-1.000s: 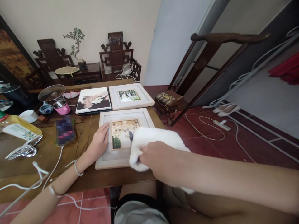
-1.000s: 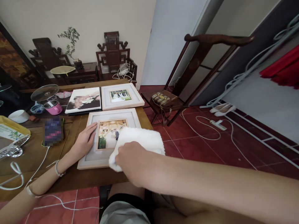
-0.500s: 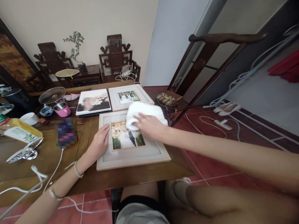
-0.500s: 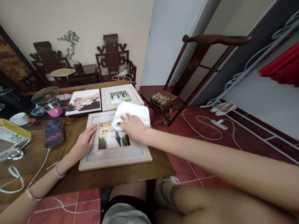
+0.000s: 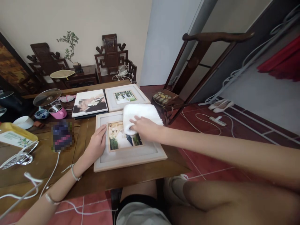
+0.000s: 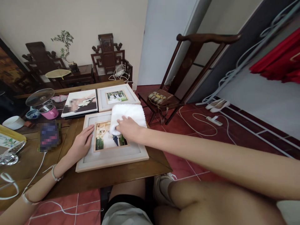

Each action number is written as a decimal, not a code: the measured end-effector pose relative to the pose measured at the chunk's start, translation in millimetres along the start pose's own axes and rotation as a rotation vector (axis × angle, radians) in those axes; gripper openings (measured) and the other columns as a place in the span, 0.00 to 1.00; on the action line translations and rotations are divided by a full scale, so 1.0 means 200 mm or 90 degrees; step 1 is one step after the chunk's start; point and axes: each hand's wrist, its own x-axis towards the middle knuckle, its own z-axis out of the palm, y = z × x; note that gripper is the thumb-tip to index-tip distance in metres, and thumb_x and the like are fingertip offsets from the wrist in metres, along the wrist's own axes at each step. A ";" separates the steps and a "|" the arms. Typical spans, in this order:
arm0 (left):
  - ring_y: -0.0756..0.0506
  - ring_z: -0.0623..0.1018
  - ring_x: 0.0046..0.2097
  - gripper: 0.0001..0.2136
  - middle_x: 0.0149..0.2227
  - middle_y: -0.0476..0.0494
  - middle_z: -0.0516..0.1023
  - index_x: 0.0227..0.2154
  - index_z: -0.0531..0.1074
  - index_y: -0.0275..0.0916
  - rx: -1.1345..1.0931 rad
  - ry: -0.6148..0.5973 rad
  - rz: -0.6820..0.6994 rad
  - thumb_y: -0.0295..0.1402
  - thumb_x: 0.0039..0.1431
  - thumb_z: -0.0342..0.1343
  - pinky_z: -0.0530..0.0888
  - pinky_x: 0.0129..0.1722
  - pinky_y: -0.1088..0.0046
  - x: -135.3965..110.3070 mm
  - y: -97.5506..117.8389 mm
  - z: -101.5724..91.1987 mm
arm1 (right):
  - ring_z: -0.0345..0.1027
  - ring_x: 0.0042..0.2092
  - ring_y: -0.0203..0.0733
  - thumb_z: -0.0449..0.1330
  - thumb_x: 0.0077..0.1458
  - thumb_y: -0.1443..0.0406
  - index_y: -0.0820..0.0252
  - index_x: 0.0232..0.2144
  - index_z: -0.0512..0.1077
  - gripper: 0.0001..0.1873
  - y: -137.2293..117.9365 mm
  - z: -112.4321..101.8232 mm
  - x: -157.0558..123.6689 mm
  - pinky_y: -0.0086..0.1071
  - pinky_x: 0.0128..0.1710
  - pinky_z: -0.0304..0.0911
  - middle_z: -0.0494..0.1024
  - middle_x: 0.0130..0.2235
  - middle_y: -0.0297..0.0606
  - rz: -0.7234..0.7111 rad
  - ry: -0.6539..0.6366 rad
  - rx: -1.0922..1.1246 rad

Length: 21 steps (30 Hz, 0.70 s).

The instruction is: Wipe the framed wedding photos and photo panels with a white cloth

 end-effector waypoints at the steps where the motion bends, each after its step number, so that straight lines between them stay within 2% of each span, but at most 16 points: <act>1: 0.38 0.69 0.62 0.20 0.60 0.31 0.69 0.54 0.70 0.31 0.000 0.000 0.000 0.31 0.64 0.43 0.64 0.63 0.55 0.00 0.00 0.00 | 0.65 0.53 0.57 0.57 0.50 0.76 0.66 0.44 0.76 0.18 -0.04 -0.03 -0.03 0.40 0.45 0.64 0.73 0.52 0.55 0.002 -0.028 0.007; 3: 0.38 0.69 0.62 0.20 0.60 0.31 0.69 0.54 0.70 0.31 0.002 0.001 0.002 0.31 0.64 0.43 0.64 0.63 0.55 0.00 0.00 0.00 | 0.69 0.49 0.54 0.57 0.50 0.76 0.66 0.41 0.77 0.16 -0.13 -0.10 -0.09 0.37 0.41 0.64 0.75 0.47 0.53 0.007 -0.090 0.031; 7: 0.38 0.70 0.61 0.20 0.60 0.31 0.70 0.54 0.70 0.30 0.008 0.005 0.004 0.31 0.65 0.42 0.65 0.63 0.54 0.00 0.00 0.00 | 0.73 0.39 0.48 0.61 0.48 0.75 0.65 0.35 0.78 0.11 -0.31 -0.29 -0.24 0.33 0.33 0.60 0.77 0.38 0.46 -0.061 -0.238 0.105; 10: 0.39 0.70 0.61 0.20 0.60 0.32 0.70 0.54 0.70 0.31 0.009 0.006 0.002 0.31 0.65 0.42 0.65 0.63 0.54 0.00 0.01 0.00 | 0.72 0.35 0.45 0.60 0.47 0.76 0.63 0.33 0.77 0.11 -0.37 -0.38 -0.31 0.33 0.28 0.56 0.77 0.36 0.43 -0.085 -0.278 0.141; 13: 0.39 0.69 0.62 0.20 0.60 0.31 0.70 0.55 0.70 0.30 0.015 0.001 0.006 0.30 0.65 0.41 0.65 0.63 0.55 0.00 0.01 0.00 | 0.73 0.37 0.46 0.57 0.49 0.76 0.63 0.37 0.76 0.14 -0.36 -0.35 -0.30 0.33 0.30 0.58 0.77 0.38 0.43 -0.058 -0.240 0.161; 16: 0.38 0.67 0.63 0.21 0.61 0.31 0.67 0.56 0.68 0.30 0.027 -0.021 0.012 0.31 0.66 0.41 0.63 0.64 0.55 -0.01 -0.01 0.01 | 0.72 0.45 0.51 0.54 0.52 0.76 0.63 0.45 0.75 0.19 -0.29 -0.21 -0.23 0.35 0.36 0.63 0.77 0.45 0.49 -0.016 -0.143 0.127; 19: 0.38 0.62 0.66 0.21 0.64 0.32 0.63 0.58 0.66 0.32 0.034 -0.043 0.016 0.32 0.67 0.40 0.62 0.65 0.53 -0.02 -0.02 0.02 | 0.62 0.58 0.58 0.53 0.53 0.77 0.63 0.55 0.70 0.27 -0.19 -0.07 -0.13 0.40 0.46 0.66 0.68 0.59 0.53 0.009 -0.023 0.038; 21: 0.38 0.60 0.67 0.21 0.65 0.32 0.61 0.59 0.64 0.33 0.038 -0.048 0.018 0.32 0.68 0.39 0.61 0.64 0.52 -0.03 -0.03 0.03 | 0.54 0.63 0.63 0.53 0.54 0.78 0.63 0.59 0.66 0.30 -0.10 -0.02 -0.06 0.47 0.52 0.64 0.59 0.65 0.53 0.033 0.033 -0.029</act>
